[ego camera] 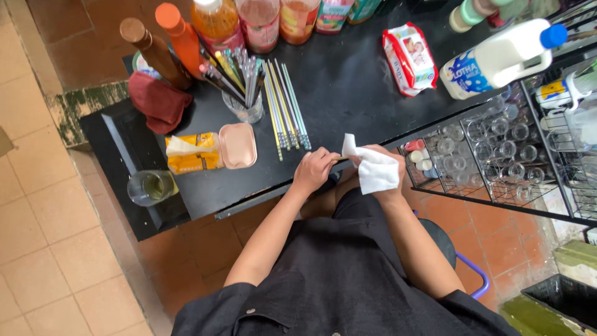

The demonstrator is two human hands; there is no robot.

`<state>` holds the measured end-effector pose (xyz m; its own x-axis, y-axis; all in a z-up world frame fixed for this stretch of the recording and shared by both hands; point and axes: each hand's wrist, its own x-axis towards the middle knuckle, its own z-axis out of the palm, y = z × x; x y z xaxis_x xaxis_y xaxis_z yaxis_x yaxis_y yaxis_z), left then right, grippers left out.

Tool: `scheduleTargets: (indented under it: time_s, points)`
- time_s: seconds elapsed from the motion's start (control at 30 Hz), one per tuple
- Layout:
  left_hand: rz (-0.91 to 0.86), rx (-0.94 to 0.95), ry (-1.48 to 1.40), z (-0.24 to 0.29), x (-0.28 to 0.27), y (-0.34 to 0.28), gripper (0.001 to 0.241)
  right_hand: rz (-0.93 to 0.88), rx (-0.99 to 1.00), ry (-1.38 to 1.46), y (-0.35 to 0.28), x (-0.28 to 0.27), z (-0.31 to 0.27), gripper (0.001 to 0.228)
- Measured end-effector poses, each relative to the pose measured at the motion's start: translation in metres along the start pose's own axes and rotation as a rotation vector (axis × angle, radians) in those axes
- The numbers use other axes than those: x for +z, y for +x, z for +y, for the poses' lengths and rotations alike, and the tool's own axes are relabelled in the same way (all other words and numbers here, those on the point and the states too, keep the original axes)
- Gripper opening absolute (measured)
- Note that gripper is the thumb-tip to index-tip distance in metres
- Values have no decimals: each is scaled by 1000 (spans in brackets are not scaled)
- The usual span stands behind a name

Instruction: Cleaning reusable straws individually using a white wipe.

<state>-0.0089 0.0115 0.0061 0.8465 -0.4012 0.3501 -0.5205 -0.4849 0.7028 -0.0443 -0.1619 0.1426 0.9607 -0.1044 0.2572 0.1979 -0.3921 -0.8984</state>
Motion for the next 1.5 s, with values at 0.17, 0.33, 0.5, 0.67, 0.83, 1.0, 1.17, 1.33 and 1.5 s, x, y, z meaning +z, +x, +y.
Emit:
scheduleTargets:
  time_s: [0.17,0.33,0.5,0.67,0.83,1.0,1.17,1.33,1.5]
  points:
    - [-18,-31,3,-4,3,-3,9,12,-68,-88,0,17,35,23]
    - [-3,-11,36,-10,13,-8,8,-102,116,-67,-18,36,103,18]
    - [-9,-11,14,-3,6,-4,8,-223,-88,-76,-2,13,54,17]
    - [0,-12,-2,8,-2,-4,11,-83,-120,-21,2,-6,-4,17]
    - [15,-29,-17,1,2,-2,8,10,-81,-4,-9,11,24,21]
    - [32,-47,0,-5,9,-8,14,-169,-150,-156,-24,27,90,20]
    - [17,-69,14,-2,7,-4,19,-206,-98,-96,-7,7,54,21]
    - [21,-71,-27,4,5,0,24,-113,-297,-53,4,-12,6,21]
    - [5,-88,-5,4,9,0,31,-168,36,168,-8,-4,59,22]
